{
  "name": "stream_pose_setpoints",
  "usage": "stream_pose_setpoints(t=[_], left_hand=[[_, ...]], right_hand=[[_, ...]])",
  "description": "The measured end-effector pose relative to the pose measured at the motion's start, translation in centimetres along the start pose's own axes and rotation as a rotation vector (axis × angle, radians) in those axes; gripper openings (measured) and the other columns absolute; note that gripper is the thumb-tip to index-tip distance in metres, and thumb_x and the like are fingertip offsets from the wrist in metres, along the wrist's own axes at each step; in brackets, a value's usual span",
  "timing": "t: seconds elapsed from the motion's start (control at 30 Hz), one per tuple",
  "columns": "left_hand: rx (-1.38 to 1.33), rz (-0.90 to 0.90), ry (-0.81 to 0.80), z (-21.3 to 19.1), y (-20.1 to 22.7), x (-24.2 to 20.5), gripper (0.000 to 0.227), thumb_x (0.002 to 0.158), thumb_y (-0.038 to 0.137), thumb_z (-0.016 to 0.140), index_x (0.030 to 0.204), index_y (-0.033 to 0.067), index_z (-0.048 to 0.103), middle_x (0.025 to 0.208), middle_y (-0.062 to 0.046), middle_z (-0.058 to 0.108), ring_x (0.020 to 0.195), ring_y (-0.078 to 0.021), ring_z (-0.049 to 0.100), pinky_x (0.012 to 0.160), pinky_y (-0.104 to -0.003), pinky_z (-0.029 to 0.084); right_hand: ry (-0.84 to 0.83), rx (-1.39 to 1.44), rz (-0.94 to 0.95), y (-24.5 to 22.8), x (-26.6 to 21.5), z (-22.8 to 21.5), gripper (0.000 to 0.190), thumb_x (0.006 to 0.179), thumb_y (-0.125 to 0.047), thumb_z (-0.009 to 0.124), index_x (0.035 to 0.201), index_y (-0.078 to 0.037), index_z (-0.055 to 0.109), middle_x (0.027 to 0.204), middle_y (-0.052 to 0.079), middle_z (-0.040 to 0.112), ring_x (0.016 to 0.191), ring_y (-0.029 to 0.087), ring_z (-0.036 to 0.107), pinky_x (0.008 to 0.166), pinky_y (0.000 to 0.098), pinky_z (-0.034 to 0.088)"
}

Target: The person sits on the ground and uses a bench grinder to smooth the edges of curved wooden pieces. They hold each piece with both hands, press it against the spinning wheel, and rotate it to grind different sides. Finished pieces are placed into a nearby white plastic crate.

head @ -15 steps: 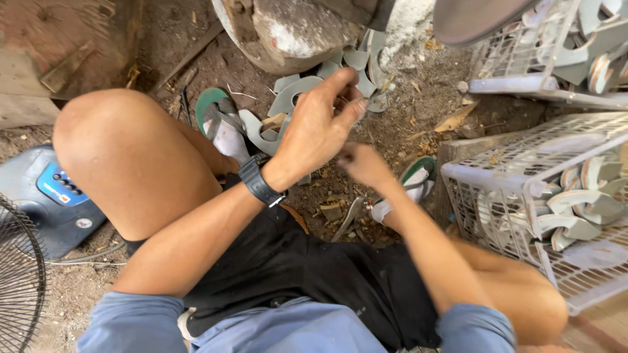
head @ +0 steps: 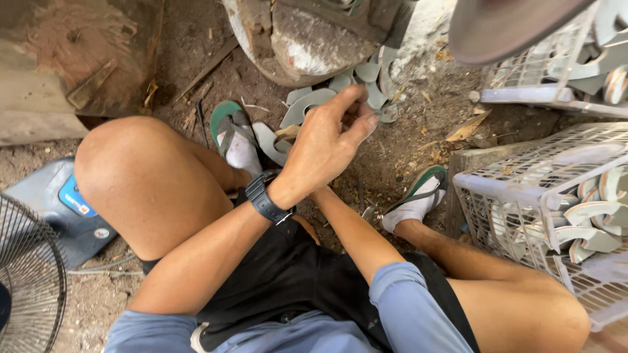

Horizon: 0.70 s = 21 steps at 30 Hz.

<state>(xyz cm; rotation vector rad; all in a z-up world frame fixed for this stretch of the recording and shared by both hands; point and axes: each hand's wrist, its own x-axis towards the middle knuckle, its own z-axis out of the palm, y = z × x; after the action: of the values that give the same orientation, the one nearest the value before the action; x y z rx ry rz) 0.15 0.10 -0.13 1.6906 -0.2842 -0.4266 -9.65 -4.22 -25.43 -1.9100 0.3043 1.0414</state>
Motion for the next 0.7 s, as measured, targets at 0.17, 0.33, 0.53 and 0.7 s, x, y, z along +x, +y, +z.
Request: stream_pose_setpoints(t=[0.17,0.33,0.53,0.7], left_hand=[[0.336,-0.02,-0.202,-0.9,-0.8,0.2,0.041,0.095,0.022,0.072,0.13,0.0013,0.061,0.111,-0.017,0.071,0.092,-0.0315,0.073,0.08,-0.042,0.057],[0.809,0.148,-0.589,-0.7,-1.4,-0.1,0.066,0.076,0.025,0.085,0.131,0.007,0.054,0.133,-0.015,0.058,0.125,-0.0358,0.053,0.098,-0.053,0.044],[0.569,0.385,-0.627,1.9,-1.5,-0.4,0.084,0.065,0.02,0.088,0.136,0.0042,0.047,0.139,-0.017,0.053,0.129,-0.0424,0.047,0.102,-0.057,0.04],[0.426,0.296,-0.599,2.5,-0.8,0.2,0.067,0.077,0.016,0.084,0.132,0.0015,0.048,0.126,-0.016,0.055,0.115,-0.0364,0.052,0.098,-0.048,0.042]], right_hand=[[-0.017,-0.066,-0.013,-2.3,-5.3,-8.0,0.059,0.083,-0.008,0.072,0.138,-0.009,0.053,0.129,0.014,0.067,0.116,0.026,0.067,0.105,0.0416,0.05],[-0.039,-0.034,-0.063,-3.2,-16.9,-19.8,0.06,0.079,-0.005,0.074,0.136,-0.008,0.054,0.131,0.009,0.066,0.112,0.022,0.069,0.101,0.0388,0.055],[-0.041,0.334,-0.172,-3.9,-26.3,-27.3,0.062,0.076,0.01,0.07,0.135,-0.002,0.056,0.117,0.006,0.067,0.112,0.017,0.063,0.098,0.0332,0.052],[0.018,0.64,-0.432,-2.7,-27.4,-27.9,0.064,0.087,-0.003,0.072,0.148,-0.001,0.051,0.131,0.009,0.066,0.122,0.019,0.062,0.105,0.0352,0.05]])
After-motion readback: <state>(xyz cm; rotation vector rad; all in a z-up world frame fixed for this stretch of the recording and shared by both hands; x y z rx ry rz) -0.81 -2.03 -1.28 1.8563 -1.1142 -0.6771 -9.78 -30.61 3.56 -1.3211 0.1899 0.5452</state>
